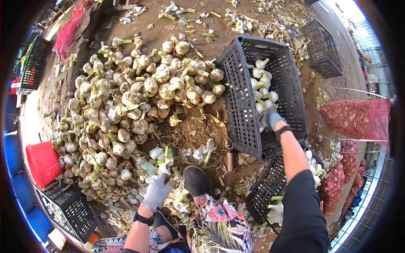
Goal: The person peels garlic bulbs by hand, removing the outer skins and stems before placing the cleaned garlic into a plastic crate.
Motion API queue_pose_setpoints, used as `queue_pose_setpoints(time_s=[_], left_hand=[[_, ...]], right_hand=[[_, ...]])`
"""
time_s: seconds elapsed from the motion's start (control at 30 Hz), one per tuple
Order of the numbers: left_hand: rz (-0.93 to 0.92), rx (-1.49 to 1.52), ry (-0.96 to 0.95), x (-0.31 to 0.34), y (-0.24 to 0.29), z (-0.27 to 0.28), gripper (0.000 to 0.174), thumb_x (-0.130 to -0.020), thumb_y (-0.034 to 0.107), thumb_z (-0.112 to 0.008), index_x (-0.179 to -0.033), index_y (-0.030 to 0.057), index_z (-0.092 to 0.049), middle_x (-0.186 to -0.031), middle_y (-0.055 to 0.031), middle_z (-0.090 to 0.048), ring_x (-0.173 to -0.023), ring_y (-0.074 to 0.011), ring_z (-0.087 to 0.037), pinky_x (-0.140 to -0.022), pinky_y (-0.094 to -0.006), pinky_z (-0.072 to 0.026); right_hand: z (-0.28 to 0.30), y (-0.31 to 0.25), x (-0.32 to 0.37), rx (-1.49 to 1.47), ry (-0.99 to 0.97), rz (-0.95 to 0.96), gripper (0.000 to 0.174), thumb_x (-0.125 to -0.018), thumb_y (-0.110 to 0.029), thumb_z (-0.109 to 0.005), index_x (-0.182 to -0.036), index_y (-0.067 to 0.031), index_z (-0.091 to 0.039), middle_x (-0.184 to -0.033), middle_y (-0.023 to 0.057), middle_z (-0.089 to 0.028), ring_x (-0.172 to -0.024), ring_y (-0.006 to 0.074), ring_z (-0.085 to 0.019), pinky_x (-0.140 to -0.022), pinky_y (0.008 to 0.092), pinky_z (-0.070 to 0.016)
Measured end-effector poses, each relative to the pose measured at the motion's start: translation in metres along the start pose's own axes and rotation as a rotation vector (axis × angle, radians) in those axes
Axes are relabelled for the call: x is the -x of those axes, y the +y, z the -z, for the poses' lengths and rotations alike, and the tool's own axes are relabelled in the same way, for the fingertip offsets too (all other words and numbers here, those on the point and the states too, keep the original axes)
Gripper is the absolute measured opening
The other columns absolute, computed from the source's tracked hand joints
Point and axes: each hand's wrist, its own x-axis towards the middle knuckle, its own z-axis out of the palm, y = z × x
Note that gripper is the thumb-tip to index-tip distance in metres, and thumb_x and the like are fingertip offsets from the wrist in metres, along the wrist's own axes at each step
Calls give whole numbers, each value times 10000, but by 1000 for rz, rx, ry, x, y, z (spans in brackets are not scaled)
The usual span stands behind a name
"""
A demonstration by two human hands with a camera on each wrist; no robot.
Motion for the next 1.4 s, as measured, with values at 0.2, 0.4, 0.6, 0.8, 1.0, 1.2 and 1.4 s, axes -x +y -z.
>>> queue_pose_setpoints(time_s=[0.2, 0.4, 0.6, 0.8, 1.0, 1.2, 1.4], left_hand=[[15, 15, 10, -4, -6, 2, 396, -903, 317, -641, -1125, -11, -614, -978, -276, -671, -965, -426, -653, -813, -453, -513], [-36, 41, 61, -6, 11, -1, 339, -903, 260, -653, -1089, -23, -649, -968, -218, -700, -889, -309, -692, -785, -374, -523], [2, 65, 51, -9, 26, 4, 347, -907, 277, -656, -1124, 7, -644, -1004, -195, -711, -920, -291, -702, -812, -373, -528], [-46, 201, 179, -24, 49, -4, 385, -878, 259, -679, -1173, 25, -600, -965, -195, -651, -939, -346, -653, -802, -409, -513], [-270, -35, 514, -54, 71, -50, 640, -791, 145, -729, -1345, 18, -434, -1183, -238, -511, -1048, -417, -565, -815, -476, -502], [-319, 145, 334, -49, 65, -30, 639, -794, 77, -713, -1364, 19, -430, -1157, -193, -567, -961, -294, -618, -809, -366, -516], [-138, 876, 175, -34, 69, -21, 614, -850, 77, -659, -1401, 0, -399, -1113, -91, -610, -930, -136, -607, -803, -265, -502]], right_hand=[[96, -49, 225, -1177, 165, 651, 287, -878, -34, -585, -1140, 61, -656, -919, 101, -724, -773, 139, -683, -708, 258, -555], [4, -153, 215, -276, 107, 861, 568, -844, -121, -650, -1383, -21, -501, -1103, 189, -684, -1042, 370, -655, -962, 430, -509], [-21, -252, 84, -38, 730, 432, 459, -787, -100, -665, -1236, -111, -574, -1322, 119, -550, -1188, 338, -551, -952, 444, -501], [-86, -223, 81, -1015, 369, 445, 343, -808, -53, -714, -1146, -65, -659, -1117, 104, -632, -984, 278, -660, -777, 367, -573], [-149, -216, 207, -1668, -183, 478, 230, -949, -146, -658, -1127, -2, -682, -1025, 51, -701, -886, 118, -645, -752, 256, -524], [-139, -201, 204, -984, 68, 748, 254, -927, -234, -675, -999, 10, -676, -846, 144, -665, -767, 219, -612, -692, 330, -480], [-140, -193, 218, -1093, 140, 788, 237, -919, -199, -671, -979, 30, -672, -785, 141, -646, -748, 198, -598, -689, 335, -474]])
